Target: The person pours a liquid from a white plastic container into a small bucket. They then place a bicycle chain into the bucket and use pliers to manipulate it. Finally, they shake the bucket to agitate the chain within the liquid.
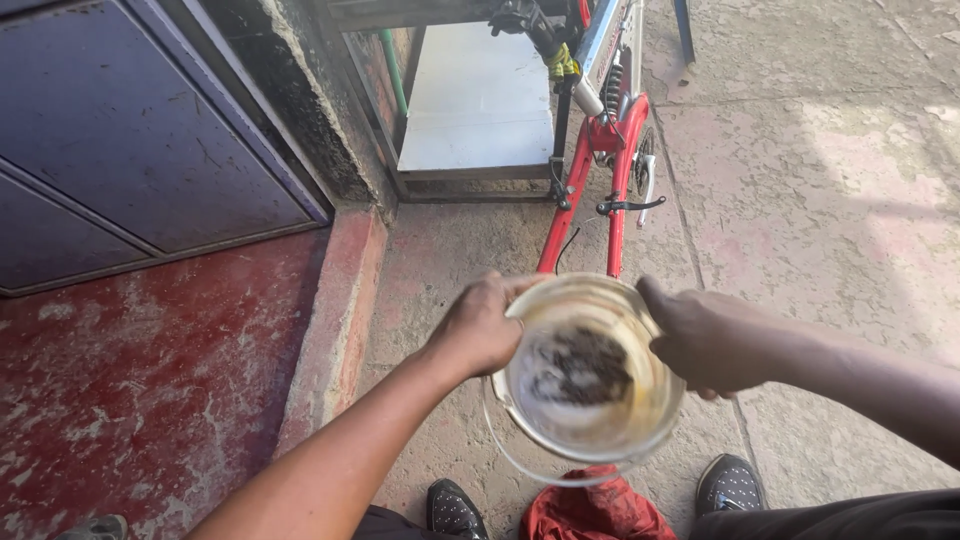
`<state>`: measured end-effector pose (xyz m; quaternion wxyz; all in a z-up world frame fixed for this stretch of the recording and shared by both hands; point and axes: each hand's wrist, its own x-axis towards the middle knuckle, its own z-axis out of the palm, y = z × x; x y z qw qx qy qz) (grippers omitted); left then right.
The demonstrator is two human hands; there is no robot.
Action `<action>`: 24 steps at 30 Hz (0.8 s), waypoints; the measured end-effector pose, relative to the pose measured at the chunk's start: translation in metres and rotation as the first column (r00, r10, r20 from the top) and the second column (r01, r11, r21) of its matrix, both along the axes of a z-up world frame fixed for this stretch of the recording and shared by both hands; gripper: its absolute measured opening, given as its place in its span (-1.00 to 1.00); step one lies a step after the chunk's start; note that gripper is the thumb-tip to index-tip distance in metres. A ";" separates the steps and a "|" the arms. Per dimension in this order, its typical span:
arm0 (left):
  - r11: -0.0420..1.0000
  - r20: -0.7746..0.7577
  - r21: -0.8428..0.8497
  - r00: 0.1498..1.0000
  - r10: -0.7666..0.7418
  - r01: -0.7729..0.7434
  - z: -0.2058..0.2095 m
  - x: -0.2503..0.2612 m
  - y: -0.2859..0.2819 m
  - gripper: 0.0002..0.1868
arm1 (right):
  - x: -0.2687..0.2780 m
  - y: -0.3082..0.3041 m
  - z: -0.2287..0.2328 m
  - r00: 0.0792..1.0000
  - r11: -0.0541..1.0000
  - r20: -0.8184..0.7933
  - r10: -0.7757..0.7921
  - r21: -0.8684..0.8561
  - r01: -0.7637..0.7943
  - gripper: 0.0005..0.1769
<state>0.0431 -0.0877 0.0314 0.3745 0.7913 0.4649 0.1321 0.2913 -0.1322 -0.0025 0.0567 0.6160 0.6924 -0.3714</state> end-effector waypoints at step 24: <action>0.991 -0.227 0.040 0.967 -0.119 0.131 -0.032 0.000 0.020 -0.38 | -0.020 -0.018 0.017 0.991 0.978 -0.086 0.107 -0.172 -0.120 -0.34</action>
